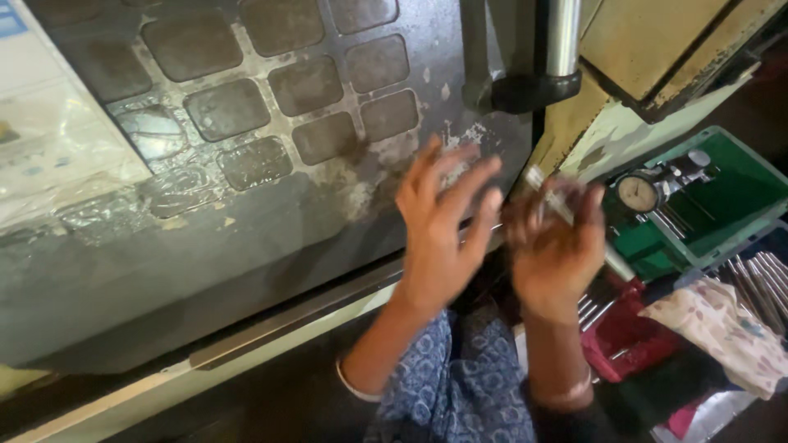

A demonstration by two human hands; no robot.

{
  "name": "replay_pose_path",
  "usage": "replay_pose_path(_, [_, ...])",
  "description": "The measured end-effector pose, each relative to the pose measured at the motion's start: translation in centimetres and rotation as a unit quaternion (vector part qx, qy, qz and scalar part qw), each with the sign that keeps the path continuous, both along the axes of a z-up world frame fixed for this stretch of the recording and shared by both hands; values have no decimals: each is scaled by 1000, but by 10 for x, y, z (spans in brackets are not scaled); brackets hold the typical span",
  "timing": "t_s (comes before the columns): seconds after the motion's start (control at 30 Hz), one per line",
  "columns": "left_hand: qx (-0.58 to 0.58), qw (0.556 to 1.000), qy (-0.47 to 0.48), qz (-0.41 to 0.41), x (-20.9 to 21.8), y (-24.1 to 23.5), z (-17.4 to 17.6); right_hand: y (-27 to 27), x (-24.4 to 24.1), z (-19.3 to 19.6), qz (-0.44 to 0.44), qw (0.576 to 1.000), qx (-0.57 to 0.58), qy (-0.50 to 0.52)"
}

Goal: The person operates a large industrial machine by repeatedly pulling a vertical lever and inserting a cylindrical metal rod into a slot. The person then removes the rod and repeats the cycle multiple times.

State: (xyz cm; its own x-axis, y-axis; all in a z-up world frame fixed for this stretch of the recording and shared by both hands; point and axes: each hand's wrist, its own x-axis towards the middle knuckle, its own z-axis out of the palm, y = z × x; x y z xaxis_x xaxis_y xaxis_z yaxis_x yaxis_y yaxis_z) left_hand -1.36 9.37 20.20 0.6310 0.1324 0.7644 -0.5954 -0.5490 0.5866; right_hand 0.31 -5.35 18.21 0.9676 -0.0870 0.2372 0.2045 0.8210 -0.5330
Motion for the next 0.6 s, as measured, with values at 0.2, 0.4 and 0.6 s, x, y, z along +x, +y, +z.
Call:
replay_pose_path(0.2, [126, 971, -104, 177, 83, 46, 21, 15, 101, 45, -416, 803, -375, -203])
replay_pose_path(0.4, [274, 930, -92, 228, 116, 87, -3, 9, 155, 47, -526, 661, -444, -299])
replay_pose_path(0.6, [323, 903, -71, 276, 122, 75, -10, 9, 176, 40, -515, 637, -470, -328])
